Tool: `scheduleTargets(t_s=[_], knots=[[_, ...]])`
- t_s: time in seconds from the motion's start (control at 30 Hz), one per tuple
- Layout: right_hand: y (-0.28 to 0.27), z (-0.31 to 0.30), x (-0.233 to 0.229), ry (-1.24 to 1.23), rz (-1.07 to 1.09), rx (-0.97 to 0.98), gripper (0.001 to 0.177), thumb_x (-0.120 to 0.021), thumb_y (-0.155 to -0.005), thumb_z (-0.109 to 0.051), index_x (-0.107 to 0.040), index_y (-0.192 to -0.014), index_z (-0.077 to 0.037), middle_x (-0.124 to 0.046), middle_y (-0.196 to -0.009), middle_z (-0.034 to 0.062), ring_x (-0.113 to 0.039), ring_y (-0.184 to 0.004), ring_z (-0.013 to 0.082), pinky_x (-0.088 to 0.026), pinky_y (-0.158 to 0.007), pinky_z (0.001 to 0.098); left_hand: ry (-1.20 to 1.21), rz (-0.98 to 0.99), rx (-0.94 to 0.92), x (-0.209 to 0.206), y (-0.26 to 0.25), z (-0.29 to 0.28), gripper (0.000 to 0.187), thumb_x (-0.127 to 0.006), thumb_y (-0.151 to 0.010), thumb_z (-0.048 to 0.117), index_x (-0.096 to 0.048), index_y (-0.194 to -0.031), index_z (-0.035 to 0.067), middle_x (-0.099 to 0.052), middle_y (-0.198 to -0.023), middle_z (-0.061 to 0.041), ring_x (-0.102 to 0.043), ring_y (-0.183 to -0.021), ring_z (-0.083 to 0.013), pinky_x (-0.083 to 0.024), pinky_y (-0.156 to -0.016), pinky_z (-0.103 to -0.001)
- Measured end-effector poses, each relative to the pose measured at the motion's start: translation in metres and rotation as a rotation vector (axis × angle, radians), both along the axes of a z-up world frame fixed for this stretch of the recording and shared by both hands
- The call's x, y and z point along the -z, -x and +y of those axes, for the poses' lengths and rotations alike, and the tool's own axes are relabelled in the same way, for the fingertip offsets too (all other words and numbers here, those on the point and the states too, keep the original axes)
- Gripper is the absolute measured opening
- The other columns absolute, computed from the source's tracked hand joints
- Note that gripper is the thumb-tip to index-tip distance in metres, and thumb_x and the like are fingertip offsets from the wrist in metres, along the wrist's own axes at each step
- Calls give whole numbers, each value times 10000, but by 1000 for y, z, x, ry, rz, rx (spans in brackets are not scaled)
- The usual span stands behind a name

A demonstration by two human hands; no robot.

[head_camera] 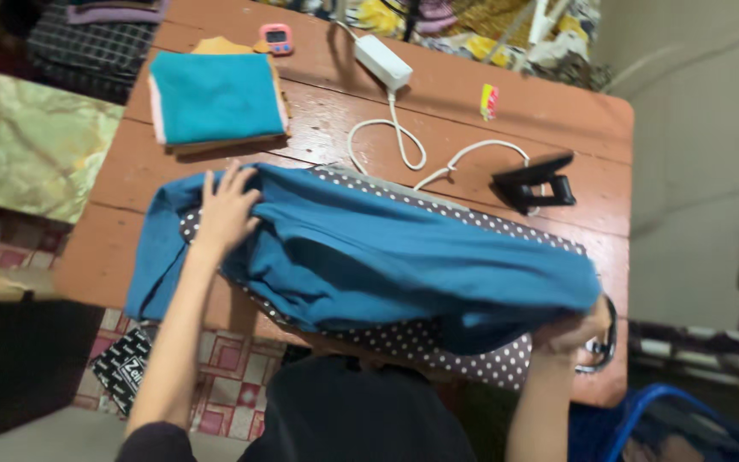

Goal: The person irons a blue hoodie on a polka-dotted ironing board. They smooth the fabric with their hands, use a black iron to press the garment, and flip the hoodie to iron different sections.

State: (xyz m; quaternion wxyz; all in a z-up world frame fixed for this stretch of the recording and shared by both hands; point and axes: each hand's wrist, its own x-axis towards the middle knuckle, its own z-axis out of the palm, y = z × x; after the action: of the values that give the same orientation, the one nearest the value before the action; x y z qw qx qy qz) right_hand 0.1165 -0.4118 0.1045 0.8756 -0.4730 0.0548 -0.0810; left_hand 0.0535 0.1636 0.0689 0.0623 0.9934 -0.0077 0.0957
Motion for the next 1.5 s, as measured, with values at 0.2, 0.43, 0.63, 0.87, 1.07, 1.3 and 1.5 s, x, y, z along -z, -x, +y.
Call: scheduleTargets(t_s=[0.2,0.43,0.63,0.87,1.07,1.3,1.5], knots=[[-6,-14,34,703,88,-55,504,-620,-1030,-322,-515,-1366,40,-592,-1288,130,-563,-1196,237,-446,-1076,369,73,83,61,29,-35,-3,481,-863,-608,237,-632,-1015,126,-402,-1580,-117,-298,-1467,-402,-291,-1076,-710],[93,111,81,1475,244,-240,1217,-901,-728,-519,-215,-1502,122,-475,-1392,386,-561,-1194,508,-483,-962,508,-63,76,-161,75,2,-74,297,-742,-869,268,-647,-1085,87,-634,-1076,-125,-638,-1054,-315,-515,-894,-461],[78,112,84,1479,431,-256,887,-852,-704,-412,-480,-1295,137,-692,-989,282,-679,-893,425,-547,-792,483,522,311,-42,71,53,-214,341,-624,-882,350,-700,-807,26,-688,-781,-235,-683,-762,-443,-532,-671,-545],[5,29,-40,1152,208,-14,277,-746,-783,-153,-744,-975,47,-751,-818,160,-679,-705,217,-553,-678,383,1079,580,68,-41,62,-203,614,-487,-1064,468,-593,-750,-49,-450,-632,-224,-499,-637,-384,-431,-574,-538],[-121,128,-132,1188,-413,37,439,-808,-844,-98,-675,-1250,2,-768,-1110,168,-747,-1039,249,-563,-933,368,1159,0,-734,-90,59,-78,749,-323,-1185,458,-451,-1057,-269,-345,-850,-227,-339,-769,-257,-327,-690,-468],[-127,241,-56,1117,-859,-247,893,-784,-948,-157,-221,-1623,1,-254,-1679,240,-286,-1558,440,-273,-1284,499,1618,-109,-578,-32,32,14,657,-522,-1057,544,-588,-1357,-37,-675,-1293,-108,-669,-1101,-169,-545,-952,-315],[-35,180,84,1726,-332,-156,658,-704,-956,-281,-417,-1481,-8,-377,-1557,261,-343,-1420,483,-316,-1139,537,1345,153,-631,107,69,24,367,-766,-958,322,-655,-1126,16,-586,-832,18,-493,-692,-126,-361,-571,-309]])
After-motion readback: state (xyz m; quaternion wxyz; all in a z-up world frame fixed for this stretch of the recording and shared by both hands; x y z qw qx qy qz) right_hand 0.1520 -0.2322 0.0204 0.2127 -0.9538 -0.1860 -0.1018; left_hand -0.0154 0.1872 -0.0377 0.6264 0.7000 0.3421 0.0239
